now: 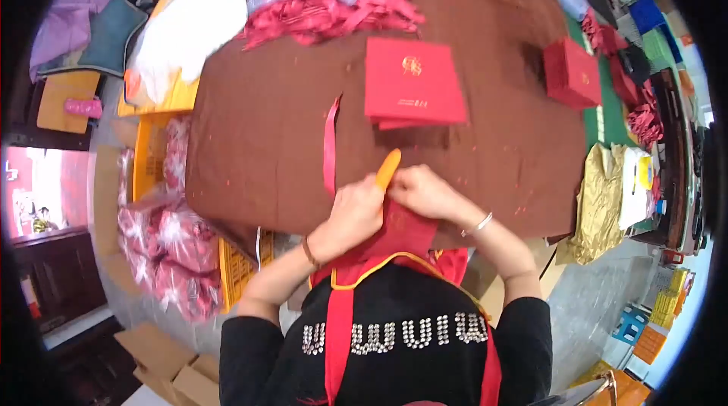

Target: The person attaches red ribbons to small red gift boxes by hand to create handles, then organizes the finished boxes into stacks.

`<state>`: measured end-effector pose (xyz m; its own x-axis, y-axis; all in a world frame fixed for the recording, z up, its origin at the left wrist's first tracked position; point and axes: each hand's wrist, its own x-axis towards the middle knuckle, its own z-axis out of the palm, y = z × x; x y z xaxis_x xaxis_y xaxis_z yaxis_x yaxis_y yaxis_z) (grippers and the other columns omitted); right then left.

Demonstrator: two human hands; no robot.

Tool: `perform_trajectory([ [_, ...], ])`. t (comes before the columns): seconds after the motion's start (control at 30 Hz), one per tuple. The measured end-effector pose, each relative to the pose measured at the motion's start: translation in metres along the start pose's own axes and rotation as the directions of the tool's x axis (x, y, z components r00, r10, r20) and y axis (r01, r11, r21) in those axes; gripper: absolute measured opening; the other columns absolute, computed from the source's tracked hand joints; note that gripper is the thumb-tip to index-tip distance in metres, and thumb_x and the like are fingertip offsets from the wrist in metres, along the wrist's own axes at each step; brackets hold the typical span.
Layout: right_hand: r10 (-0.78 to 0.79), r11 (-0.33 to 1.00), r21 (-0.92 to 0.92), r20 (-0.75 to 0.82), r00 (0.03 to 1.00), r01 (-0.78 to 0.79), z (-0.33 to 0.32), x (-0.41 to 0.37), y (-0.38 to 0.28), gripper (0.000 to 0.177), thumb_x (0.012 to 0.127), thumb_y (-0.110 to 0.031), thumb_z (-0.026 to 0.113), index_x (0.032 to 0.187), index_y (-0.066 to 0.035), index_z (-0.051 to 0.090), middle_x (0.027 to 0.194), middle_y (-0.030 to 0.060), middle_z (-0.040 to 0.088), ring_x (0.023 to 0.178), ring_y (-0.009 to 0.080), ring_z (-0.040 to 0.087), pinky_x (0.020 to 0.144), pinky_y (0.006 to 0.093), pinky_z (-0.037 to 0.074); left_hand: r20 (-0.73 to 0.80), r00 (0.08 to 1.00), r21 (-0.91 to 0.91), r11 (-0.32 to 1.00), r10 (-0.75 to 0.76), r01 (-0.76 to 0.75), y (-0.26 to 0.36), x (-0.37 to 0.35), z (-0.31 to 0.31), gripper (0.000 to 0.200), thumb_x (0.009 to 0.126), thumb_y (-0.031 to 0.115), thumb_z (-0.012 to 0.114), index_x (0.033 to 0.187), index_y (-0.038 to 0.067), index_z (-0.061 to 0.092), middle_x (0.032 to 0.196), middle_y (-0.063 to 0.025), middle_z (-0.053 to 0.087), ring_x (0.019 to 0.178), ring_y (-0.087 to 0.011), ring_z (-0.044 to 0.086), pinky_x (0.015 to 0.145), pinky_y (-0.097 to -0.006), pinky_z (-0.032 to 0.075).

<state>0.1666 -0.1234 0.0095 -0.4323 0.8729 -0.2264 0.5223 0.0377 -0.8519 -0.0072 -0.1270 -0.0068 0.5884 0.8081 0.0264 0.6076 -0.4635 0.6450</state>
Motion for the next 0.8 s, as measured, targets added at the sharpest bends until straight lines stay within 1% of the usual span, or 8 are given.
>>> perform_trajectory([
  [0.2,0.031,0.999,-0.020,0.031,0.999,-0.031,0.000,-0.001,-0.005,0.024,0.080,-0.015,0.055,0.095,0.002,0.062,0.085,0.0236,0.062,0.083,0.0384,0.061,0.072,0.0425,0.049,-0.002,0.994,0.082,0.991,0.108,-0.107,-0.002,-0.004,-0.004,0.060,0.073,-0.001,0.055,0.131,-0.001,0.038,0.087,-0.0208,0.060,0.074,-0.0360,0.061,0.061,-0.0440,0.049],
  [0.33,-0.025,0.995,0.093,-0.010,1.000,0.026,0.006,-0.002,0.005,0.025,0.081,-0.016,0.055,0.099,0.001,0.061,0.086,0.0235,0.063,0.083,0.0378,0.062,0.071,0.0408,0.049,-0.002,0.998,-0.092,0.994,0.065,-0.065,-0.002,-0.007,-0.017,0.036,0.073,0.005,0.061,0.107,-0.005,0.055,0.077,-0.0161,0.058,0.070,-0.0331,0.058,0.062,-0.0436,0.046],
  [0.53,0.197,0.979,-0.089,0.168,0.966,-0.184,-0.007,0.000,-0.008,0.029,0.081,-0.015,0.048,0.101,0.001,0.062,0.093,0.0229,0.063,0.089,0.0378,0.060,0.082,0.0406,0.047,-0.061,0.963,0.310,0.922,0.262,-0.232,0.000,-0.009,-0.015,0.038,0.072,0.009,0.069,0.108,0.002,0.060,0.073,-0.0098,0.058,0.067,-0.0288,0.056,0.063,-0.0394,0.042],
  [0.6,0.039,0.975,0.213,0.154,0.987,-0.072,-0.009,0.000,0.006,0.031,0.082,-0.016,0.047,0.102,0.002,0.061,0.097,0.0234,0.063,0.093,0.0334,0.061,0.085,0.0386,0.046,-0.071,0.985,0.083,0.985,0.158,-0.152,0.001,-0.005,-0.024,0.042,0.071,0.012,0.071,0.110,0.004,0.060,0.073,-0.0084,0.059,0.066,-0.0267,0.055,0.066,-0.0368,0.041],
  [0.63,0.034,0.944,0.317,0.165,0.986,-0.086,-0.009,0.002,0.010,0.032,0.082,-0.016,0.047,0.103,0.002,0.062,0.097,0.0203,0.064,0.094,0.0261,0.061,0.085,0.0341,0.045,0.092,0.991,-0.339,0.932,-0.101,0.126,0.009,0.001,-0.039,0.043,0.071,0.013,0.072,0.111,0.006,0.060,0.077,-0.0094,0.061,0.069,-0.0252,0.056,0.070,-0.0352,0.043],
  [0.67,0.134,0.912,0.352,0.226,0.965,-0.209,-0.011,0.002,0.010,0.031,0.081,-0.014,0.048,0.103,0.003,0.063,0.095,0.0123,0.066,0.092,0.0182,0.059,0.083,0.0292,0.044,0.060,0.989,-0.439,0.887,-0.132,0.145,-0.009,-0.001,-0.031,0.038,0.075,0.011,0.068,0.112,0.006,0.060,0.079,-0.0102,0.062,0.072,-0.0253,0.058,0.071,-0.0339,0.045],
  [0.73,0.116,0.884,0.401,0.311,0.943,-0.241,-0.011,0.002,0.017,0.030,0.083,-0.009,0.046,0.106,0.004,0.061,0.102,0.0100,0.065,0.097,0.0149,0.056,0.087,0.0255,0.042,-0.168,0.973,0.080,0.986,0.159,-0.148,-0.011,0.006,-0.039,0.028,0.081,0.011,0.062,0.108,0.005,0.061,0.085,-0.0096,0.062,0.079,-0.0265,0.059,0.071,-0.0351,0.048],
  [0.8,0.050,0.900,0.376,0.415,0.909,-0.220,-0.015,0.007,0.025,0.032,0.082,-0.008,0.046,0.109,0.004,0.060,0.101,0.0035,0.063,0.094,0.0095,0.052,0.086,0.0234,0.041,0.039,0.993,-0.167,0.981,0.109,-0.101,-0.032,0.006,-0.025,0.020,0.085,0.016,0.058,0.101,0.005,0.064,0.092,-0.0083,0.061,0.086,-0.0260,0.058,0.076,-0.0353,0.046],
])
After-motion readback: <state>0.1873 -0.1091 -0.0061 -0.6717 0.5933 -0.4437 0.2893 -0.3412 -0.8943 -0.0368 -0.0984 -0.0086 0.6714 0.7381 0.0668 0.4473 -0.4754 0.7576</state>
